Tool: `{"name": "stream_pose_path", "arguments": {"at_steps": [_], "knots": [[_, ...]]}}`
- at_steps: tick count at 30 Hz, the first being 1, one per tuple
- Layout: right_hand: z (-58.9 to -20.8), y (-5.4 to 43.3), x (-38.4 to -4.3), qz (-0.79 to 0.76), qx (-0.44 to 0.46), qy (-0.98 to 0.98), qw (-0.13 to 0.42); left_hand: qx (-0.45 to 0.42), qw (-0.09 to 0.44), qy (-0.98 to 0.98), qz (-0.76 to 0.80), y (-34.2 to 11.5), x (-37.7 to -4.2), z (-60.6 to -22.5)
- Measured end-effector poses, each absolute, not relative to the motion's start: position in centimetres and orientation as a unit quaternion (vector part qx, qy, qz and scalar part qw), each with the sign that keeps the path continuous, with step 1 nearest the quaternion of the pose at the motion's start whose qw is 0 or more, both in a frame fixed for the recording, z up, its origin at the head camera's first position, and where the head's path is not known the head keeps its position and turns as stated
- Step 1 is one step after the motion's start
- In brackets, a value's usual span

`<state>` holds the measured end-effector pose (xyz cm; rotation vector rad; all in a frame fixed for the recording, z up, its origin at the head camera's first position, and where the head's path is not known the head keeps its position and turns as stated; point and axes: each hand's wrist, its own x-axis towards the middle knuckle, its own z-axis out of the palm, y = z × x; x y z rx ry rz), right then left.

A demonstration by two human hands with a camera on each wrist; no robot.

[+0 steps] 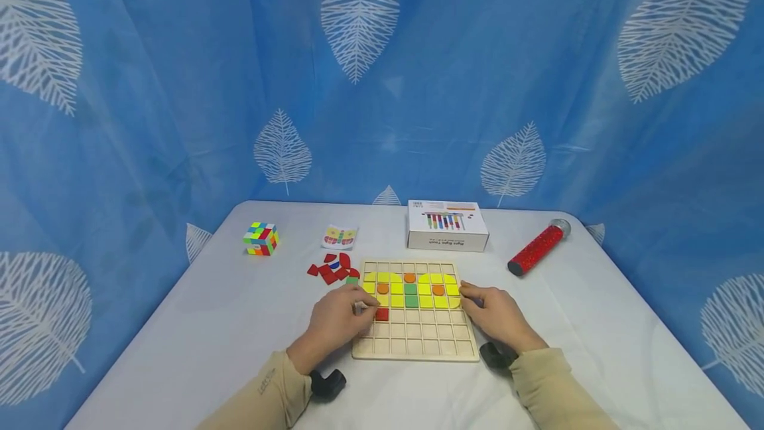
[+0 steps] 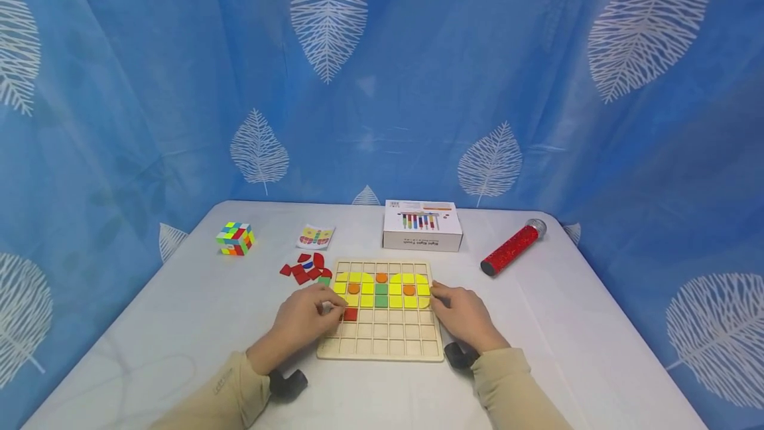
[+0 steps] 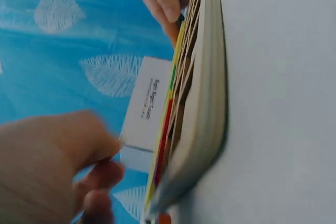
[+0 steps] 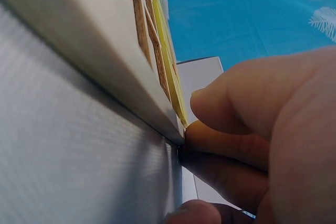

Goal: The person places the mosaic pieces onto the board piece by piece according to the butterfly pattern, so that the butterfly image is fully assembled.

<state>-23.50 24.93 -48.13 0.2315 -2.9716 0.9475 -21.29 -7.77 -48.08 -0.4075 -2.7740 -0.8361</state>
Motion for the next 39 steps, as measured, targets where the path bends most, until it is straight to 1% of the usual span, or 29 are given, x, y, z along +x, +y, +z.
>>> {"name": "stream_pose_path", "arguments": {"at_steps": [5,8,12,19,21,23,27,30,36,39], "knots": [[-48.1,24.9,-23.4,0.303,0.076,-0.950,0.008,-0.017,0.142,-0.936,-0.321,-9.4,-22.5,-47.9],[-48.0,24.9,-23.4,0.301,0.077,-0.950,0.007,0.025,0.148,-0.936,-0.318,-10.6,-23.3,-47.9],[-48.0,24.8,-23.4,0.300,0.076,-0.951,0.008,0.033,0.148,-0.941,-0.303,-11.6,-24.0,-48.3],[-47.9,24.7,-23.3,0.307,0.070,-0.949,0.000,0.021,0.096,-0.964,-0.246,-11.7,-23.9,-48.6],[-47.8,24.7,-23.2,0.307,0.070,-0.949,0.000,0.021,0.097,-0.968,-0.232,-11.6,-23.8,-48.4],[-47.7,24.7,-23.2,0.306,0.073,-0.949,0.001,0.028,0.109,-0.969,-0.222,-11.6,-23.7,-48.3],[-47.6,24.8,-23.2,0.304,0.071,-0.950,0.003,0.055,0.125,-0.968,-0.211,-11.8,-23.7,-48.1],[-47.6,24.8,-23.3,0.303,0.069,-0.950,0.003,0.071,0.116,-0.969,-0.207,-12.0,-23.8,-48.0],[-47.7,24.7,-23.2,0.303,0.071,-0.950,0.002,0.089,0.092,-0.958,-0.257,-12.0,-23.7,-48.1],[-47.7,24.7,-23.1,0.304,0.072,-0.950,0.003,0.094,0.092,-0.951,-0.278,-12.1,-23.7,-48.3]]}}
